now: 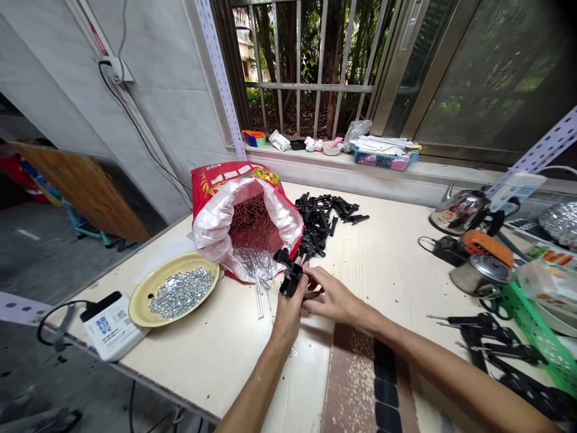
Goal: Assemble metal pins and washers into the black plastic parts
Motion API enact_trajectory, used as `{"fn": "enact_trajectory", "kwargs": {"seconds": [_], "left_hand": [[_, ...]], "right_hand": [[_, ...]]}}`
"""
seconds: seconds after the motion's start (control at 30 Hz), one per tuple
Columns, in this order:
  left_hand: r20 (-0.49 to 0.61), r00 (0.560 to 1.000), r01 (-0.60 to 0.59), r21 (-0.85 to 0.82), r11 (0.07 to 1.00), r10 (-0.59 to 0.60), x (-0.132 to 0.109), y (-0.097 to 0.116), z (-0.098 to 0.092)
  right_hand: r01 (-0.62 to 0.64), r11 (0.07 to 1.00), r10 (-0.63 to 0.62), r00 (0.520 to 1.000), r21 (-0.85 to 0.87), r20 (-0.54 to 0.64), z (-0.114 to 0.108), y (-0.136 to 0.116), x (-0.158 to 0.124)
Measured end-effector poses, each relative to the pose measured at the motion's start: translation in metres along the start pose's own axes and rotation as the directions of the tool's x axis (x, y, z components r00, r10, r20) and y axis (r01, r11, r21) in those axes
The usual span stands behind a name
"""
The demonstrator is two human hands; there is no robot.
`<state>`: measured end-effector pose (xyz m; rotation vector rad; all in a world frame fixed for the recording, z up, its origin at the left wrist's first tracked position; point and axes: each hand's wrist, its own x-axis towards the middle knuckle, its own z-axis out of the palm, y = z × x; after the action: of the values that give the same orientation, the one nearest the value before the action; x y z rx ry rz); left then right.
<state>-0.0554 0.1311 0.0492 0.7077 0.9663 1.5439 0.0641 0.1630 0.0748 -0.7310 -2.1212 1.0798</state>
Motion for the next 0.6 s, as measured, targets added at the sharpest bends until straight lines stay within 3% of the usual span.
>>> {"fn": "enact_trajectory", "kwargs": {"seconds": [0.1,0.2,0.3,0.4,0.5,0.6], "left_hand": [[0.009,0.991,0.130,-0.099,0.987,-0.130,0.003,0.002,-0.004],[0.043,0.971,0.237,-0.111,0.965,-0.233,0.005,0.002,-0.006],[0.007,0.969,0.245,-0.204,0.948,-0.249,0.006,0.003,-0.005],[-0.036,0.966,0.238,-0.281,0.930,-0.258,0.007,0.004,-0.004],[-0.129,0.973,0.154,-0.262,0.953,-0.193,0.011,0.005,-0.007],[-0.279,0.957,0.030,-0.171,0.985,-0.078,0.016,0.004,-0.012]], "right_hand": [[-0.160,0.935,0.152,0.987,0.315,0.051,-0.008,0.005,0.006],[-0.235,0.875,0.266,0.964,0.422,-0.014,-0.007,0.011,0.003],[-0.271,0.914,0.331,0.929,0.302,-0.166,0.003,0.012,-0.007],[-0.265,0.956,0.289,0.928,0.128,-0.236,0.012,0.010,-0.016],[-0.262,0.963,0.267,0.958,0.062,-0.103,0.008,0.015,-0.013],[-0.401,0.908,0.401,0.916,-0.122,-0.026,-0.005,0.029,0.010]]}}
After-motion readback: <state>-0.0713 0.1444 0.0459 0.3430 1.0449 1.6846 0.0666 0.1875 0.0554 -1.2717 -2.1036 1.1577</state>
